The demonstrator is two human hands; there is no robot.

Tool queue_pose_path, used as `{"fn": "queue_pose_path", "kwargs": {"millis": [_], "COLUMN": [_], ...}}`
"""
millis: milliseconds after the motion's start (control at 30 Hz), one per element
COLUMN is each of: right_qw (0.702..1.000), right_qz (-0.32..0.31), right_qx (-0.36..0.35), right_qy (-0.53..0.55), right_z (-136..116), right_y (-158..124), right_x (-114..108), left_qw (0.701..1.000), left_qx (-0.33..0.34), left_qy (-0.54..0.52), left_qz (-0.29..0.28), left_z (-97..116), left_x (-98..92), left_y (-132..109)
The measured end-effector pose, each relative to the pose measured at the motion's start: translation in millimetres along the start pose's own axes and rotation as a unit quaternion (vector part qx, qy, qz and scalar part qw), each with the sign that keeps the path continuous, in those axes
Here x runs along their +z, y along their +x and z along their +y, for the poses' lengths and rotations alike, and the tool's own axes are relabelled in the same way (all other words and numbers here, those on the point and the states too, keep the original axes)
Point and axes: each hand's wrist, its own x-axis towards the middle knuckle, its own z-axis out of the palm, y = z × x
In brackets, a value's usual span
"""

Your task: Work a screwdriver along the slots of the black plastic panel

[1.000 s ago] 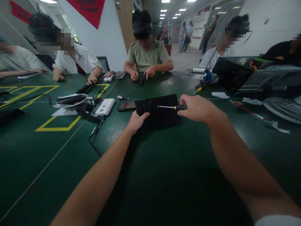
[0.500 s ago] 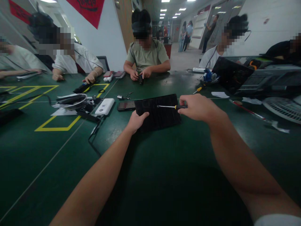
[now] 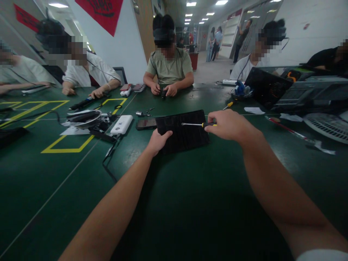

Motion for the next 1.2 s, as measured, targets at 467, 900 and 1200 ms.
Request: {"fn": "queue_pose_path", "kwargs": {"millis": [467,900,1200], "right_qw": [1.0,0.998,0.999], "right_qz": [-0.002,-0.065,-0.041], "right_qx": [0.014,0.021,0.012], "right_qy": [-0.006,-0.016,-0.001], "right_z": [-0.7,-5.7,1.7], "right_y": [0.6,1.2,3.8], "right_x": [0.0,-4.0,2.1], "left_qw": [1.0,1.0,1.0], "left_qx": [-0.011,-0.008,-0.013], "left_qy": [0.016,0.005,0.006], "left_qz": [0.015,-0.003,0.005], "left_z": [-1.5,-1.0,2.0], "left_x": [-0.3,-0.1,0.6], "left_y": [2.0,1.1,-0.9]}}
